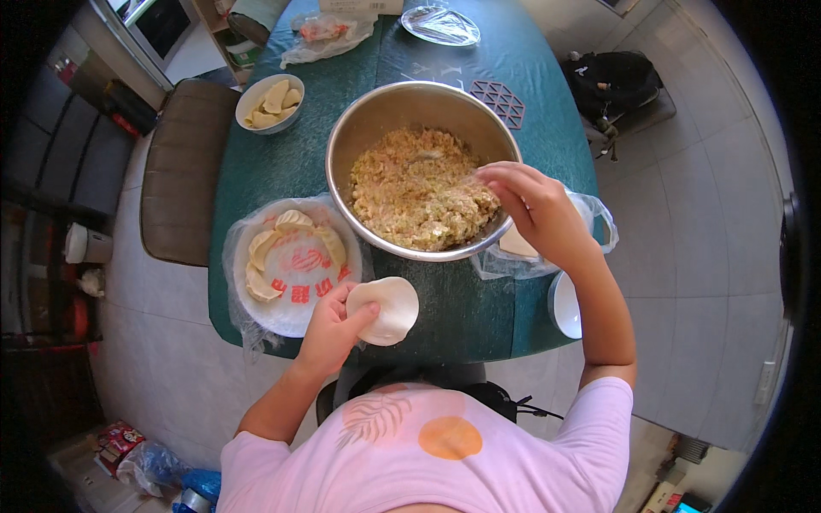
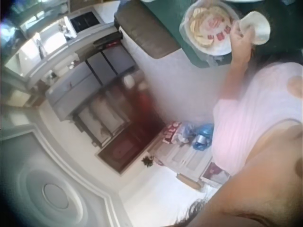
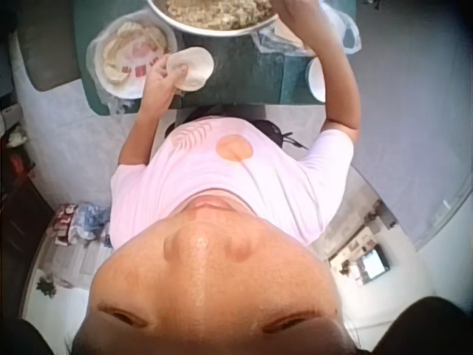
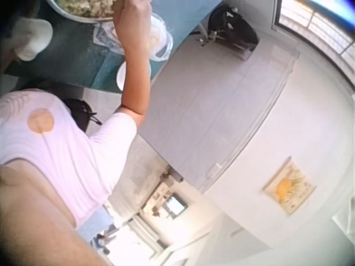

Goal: The person scoops meat and vegetable filling from a large metal bowl onto round dough wrappers using a spoon. They fold the wrappers over the filling and pinch the edges to seal them, placing the finished dumplings onto a plate. The process is repeated multiple times throughout the clip.

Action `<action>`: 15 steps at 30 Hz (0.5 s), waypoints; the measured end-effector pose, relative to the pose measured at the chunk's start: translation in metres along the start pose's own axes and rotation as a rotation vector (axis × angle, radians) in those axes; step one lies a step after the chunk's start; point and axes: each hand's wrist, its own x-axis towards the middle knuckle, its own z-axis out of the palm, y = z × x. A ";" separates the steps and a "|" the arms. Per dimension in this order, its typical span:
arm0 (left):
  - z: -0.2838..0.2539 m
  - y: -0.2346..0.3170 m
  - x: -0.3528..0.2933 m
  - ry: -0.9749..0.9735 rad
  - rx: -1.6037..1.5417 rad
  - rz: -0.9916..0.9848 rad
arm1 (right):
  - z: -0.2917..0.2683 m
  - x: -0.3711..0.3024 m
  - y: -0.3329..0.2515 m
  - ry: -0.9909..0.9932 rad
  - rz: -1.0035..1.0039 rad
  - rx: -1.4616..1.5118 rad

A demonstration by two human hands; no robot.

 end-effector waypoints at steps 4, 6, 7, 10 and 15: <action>-0.005 -0.003 0.006 -0.028 -0.070 -0.044 | 0.009 0.001 0.002 -0.047 0.093 -0.064; -0.002 -0.001 0.008 -0.036 -0.148 -0.100 | 0.018 0.000 -0.004 -0.097 0.031 0.022; 0.001 0.002 0.007 -0.042 -0.205 -0.124 | 0.025 -0.002 -0.007 -0.093 -0.019 0.026; 0.010 0.009 0.008 -0.092 -0.342 -0.174 | 0.030 -0.013 -0.027 -0.155 -0.196 -0.091; 0.008 0.008 0.009 -0.189 -0.431 -0.201 | 0.023 -0.015 -0.038 -0.054 -0.243 -0.183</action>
